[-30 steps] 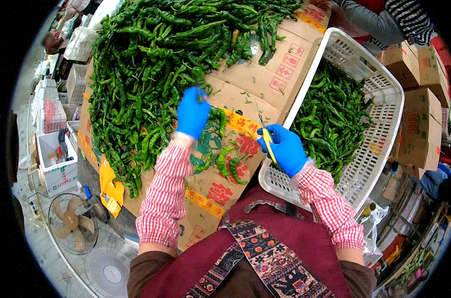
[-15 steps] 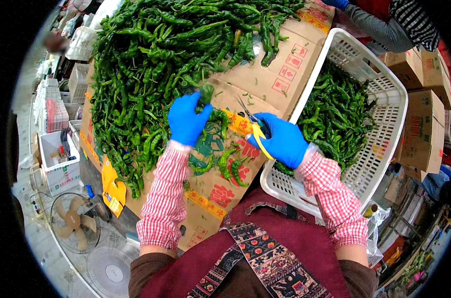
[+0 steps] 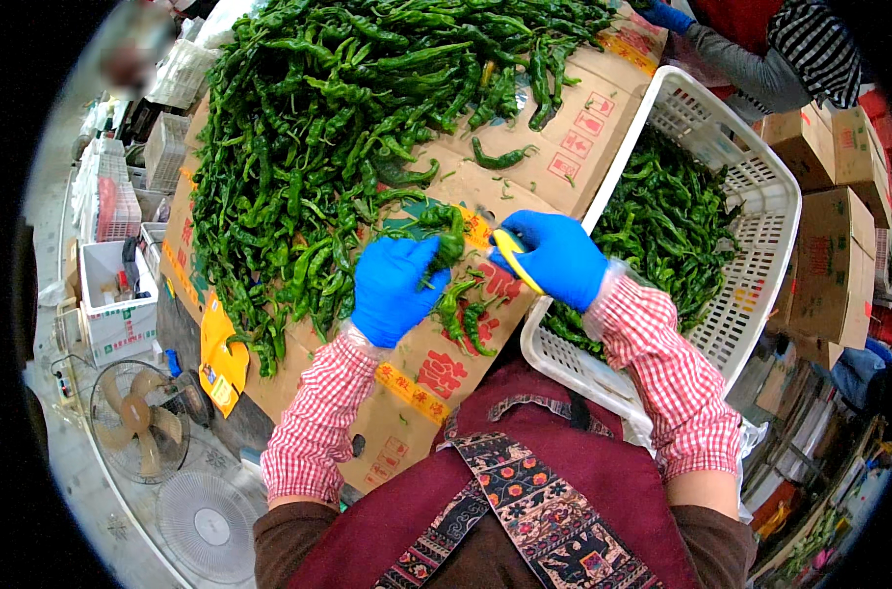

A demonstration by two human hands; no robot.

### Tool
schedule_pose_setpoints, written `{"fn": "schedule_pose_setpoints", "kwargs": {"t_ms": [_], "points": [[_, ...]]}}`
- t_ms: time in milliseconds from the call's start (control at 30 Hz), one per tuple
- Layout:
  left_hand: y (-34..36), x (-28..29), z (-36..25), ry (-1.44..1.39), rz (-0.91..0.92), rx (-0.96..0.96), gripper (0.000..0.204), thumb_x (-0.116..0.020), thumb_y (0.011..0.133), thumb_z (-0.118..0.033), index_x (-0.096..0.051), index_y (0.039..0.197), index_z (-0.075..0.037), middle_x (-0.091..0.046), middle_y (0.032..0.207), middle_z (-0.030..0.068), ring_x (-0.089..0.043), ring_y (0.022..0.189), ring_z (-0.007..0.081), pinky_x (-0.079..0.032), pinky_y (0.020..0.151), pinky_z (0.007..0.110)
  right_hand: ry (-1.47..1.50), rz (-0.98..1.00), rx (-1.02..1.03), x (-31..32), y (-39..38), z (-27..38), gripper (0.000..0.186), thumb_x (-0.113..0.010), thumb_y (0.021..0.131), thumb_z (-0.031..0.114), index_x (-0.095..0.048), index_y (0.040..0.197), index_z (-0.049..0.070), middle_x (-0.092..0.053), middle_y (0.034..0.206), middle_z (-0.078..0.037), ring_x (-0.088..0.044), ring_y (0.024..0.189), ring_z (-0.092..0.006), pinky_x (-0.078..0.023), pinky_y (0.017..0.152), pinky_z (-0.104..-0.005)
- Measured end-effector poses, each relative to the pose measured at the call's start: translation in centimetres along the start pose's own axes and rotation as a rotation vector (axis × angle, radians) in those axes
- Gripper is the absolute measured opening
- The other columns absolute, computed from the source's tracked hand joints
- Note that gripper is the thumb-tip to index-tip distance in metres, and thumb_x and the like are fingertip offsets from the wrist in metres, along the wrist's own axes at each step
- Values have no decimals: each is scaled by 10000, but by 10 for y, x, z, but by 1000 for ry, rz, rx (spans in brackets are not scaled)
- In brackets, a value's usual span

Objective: The person trims the stems off green chili peppers using yellow-handled scissors and places the trimmed peppers into a white plastic basket. The person works continuously at a table covered with a large pile of peppers.

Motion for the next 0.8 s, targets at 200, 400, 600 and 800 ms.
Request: {"fn": "schedule_pose_setpoints", "kwargs": {"t_ms": [200, 400, 600, 800], "points": [[6, -45, -119, -598, -5, -26, 364, -764, 722, -247, -671, 1040, -96, -644, 879, 119, -607, 828, 329, -473, 727, 451, 484, -407, -39, 47, -72, 42, 268, -664, 926, 113, -638, 1181, 31, -627, 851, 12, -515, 651, -34, -419, 557, -184], [21, -119, -194, -754, 1, -116, 421, -771, 709, -301, -601, 1022, -76, -627, 925, 174, -604, 868, 372, -487, 752, 472, 438, -454, -94, 39, -102, 34, 286, -673, 914, 100, -636, 1189, 32, -625, 847, 13, -531, 671, -49, -425, 561, -206], [40, -95, -36, -209, -35, 116, 405, -733, 803, -308, -655, 1112, -58, -660, 1039, 165, -619, 949, 360, -497, 835, 449, 494, -465, -210, 23, -137, -15, 283, -679, 916, 131, -636, 1180, 37, -640, 867, -3, -571, 664, -70, -441, 544, -199], [63, -79, 97, 387, -61, -18, 131, -581, 814, -69, -638, 931, -82, -629, 855, 147, -640, 793, 321, -504, 660, 432, 581, -435, -290, 11, -140, -52, 230, -665, 930, 144, -655, 1135, 38, -643, 869, -4, -573, 663, -76, -442, 539, -213]]}}
Point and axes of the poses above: each hand's wrist, its own y-axis towards the middle knuckle, its own x-axis out of the back of the hand, z = x × y, the point moved 5 cm from there along y, towards the middle knuckle
